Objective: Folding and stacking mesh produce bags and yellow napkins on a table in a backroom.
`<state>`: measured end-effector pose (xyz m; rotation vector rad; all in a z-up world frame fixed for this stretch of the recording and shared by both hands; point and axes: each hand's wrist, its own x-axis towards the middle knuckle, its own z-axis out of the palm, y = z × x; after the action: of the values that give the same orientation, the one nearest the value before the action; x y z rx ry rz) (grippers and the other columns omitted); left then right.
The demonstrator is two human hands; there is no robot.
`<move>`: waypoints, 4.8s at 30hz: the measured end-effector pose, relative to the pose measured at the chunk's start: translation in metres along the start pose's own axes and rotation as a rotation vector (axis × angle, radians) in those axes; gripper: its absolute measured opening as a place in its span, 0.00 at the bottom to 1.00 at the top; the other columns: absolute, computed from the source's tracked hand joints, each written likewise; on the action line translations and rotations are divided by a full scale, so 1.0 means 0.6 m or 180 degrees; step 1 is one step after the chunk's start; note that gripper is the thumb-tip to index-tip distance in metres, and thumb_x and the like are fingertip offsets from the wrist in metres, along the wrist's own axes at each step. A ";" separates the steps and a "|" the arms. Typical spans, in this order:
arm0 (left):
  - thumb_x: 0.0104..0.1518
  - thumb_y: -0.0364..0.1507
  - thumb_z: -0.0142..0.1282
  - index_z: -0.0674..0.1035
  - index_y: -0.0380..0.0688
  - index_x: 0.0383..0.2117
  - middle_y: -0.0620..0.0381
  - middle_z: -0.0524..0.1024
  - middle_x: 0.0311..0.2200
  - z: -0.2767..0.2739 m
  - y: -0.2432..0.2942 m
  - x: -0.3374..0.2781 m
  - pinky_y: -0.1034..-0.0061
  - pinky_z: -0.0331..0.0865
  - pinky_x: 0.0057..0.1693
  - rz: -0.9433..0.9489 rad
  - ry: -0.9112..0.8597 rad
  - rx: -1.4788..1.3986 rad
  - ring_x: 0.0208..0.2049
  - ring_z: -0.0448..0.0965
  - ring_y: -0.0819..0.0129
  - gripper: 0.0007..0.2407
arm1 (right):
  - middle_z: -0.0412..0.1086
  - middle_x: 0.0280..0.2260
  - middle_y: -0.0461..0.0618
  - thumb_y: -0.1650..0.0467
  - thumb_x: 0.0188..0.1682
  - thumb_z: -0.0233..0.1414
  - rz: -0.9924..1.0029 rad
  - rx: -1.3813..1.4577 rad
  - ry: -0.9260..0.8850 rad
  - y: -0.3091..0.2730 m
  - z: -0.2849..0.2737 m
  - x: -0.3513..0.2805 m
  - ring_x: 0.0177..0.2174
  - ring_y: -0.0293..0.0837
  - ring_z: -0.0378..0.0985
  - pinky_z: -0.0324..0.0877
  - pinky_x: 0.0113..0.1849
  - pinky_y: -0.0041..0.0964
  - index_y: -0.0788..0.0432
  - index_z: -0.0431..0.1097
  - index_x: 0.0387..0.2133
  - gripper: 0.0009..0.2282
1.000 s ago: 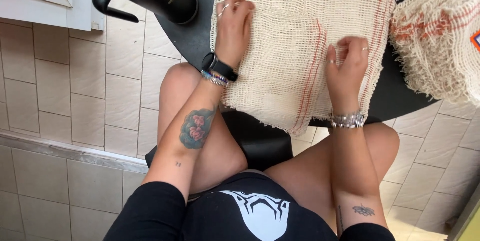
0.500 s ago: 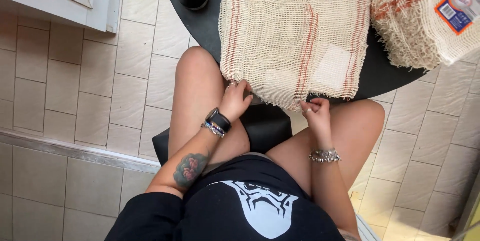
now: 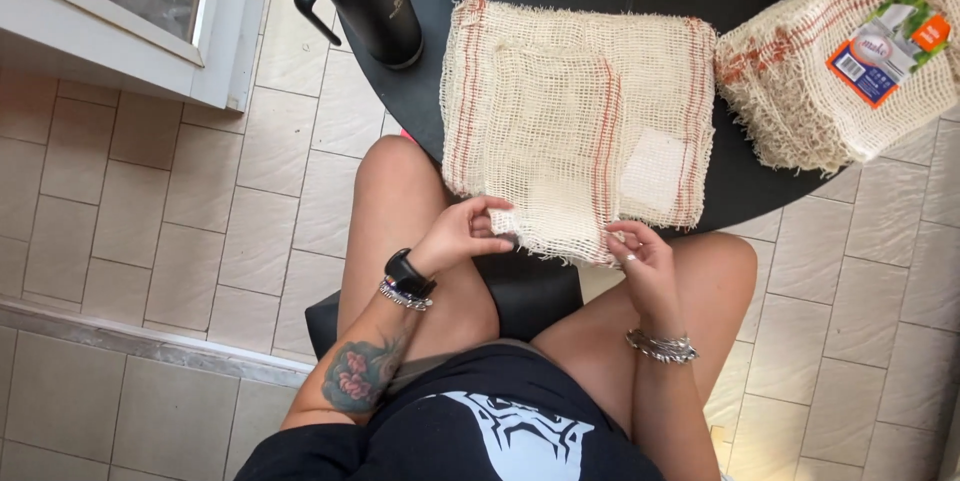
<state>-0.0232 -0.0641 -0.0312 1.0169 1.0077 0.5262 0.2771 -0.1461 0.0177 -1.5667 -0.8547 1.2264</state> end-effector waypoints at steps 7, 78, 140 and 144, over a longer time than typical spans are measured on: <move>0.51 0.28 0.65 0.84 0.43 0.43 0.43 0.81 0.35 -0.039 0.157 0.113 0.58 0.74 0.49 0.1123 0.0567 0.1720 0.41 0.82 0.44 0.13 | 0.74 0.41 0.64 0.70 0.50 0.53 0.0142 0.1825 -0.0436 0.020 -0.044 0.181 0.29 0.50 0.81 0.82 0.32 0.46 0.63 0.71 0.45 0.12; 0.59 0.27 0.64 0.59 0.51 0.71 0.46 0.66 0.65 0.310 0.214 0.200 0.70 0.73 0.62 0.1563 -0.0199 -0.0498 0.60 0.71 0.64 0.33 | 0.60 0.64 0.64 0.64 0.28 0.66 -0.0751 0.3248 -0.0986 0.049 -0.242 0.265 0.59 0.65 0.66 0.66 0.56 0.69 0.61 0.51 0.68 0.49; 0.47 0.42 0.69 0.74 0.48 0.38 0.51 0.71 0.39 -0.025 0.058 0.096 0.55 0.77 0.46 -0.0115 0.1580 0.4269 0.45 0.75 0.48 0.19 | 0.71 0.21 0.52 0.73 0.51 0.58 -0.0928 -0.3286 0.1405 -0.012 -0.107 0.217 0.26 0.57 0.78 0.75 0.29 0.52 0.59 0.72 0.28 0.04; 0.45 0.41 0.72 0.74 0.44 0.39 0.49 0.70 0.38 -0.018 0.039 0.101 0.56 0.78 0.44 -0.0045 0.1798 0.4406 0.44 0.76 0.47 0.22 | 0.71 0.31 0.60 0.65 0.43 0.65 -0.0446 -0.4167 0.1455 0.010 -0.089 0.180 0.33 0.63 0.78 0.76 0.30 0.59 0.65 0.73 0.34 0.15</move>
<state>-0.0024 -0.0021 -0.0391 2.1235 1.9627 0.0034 0.3565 -0.0624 -0.0185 -2.5587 -1.5297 0.0259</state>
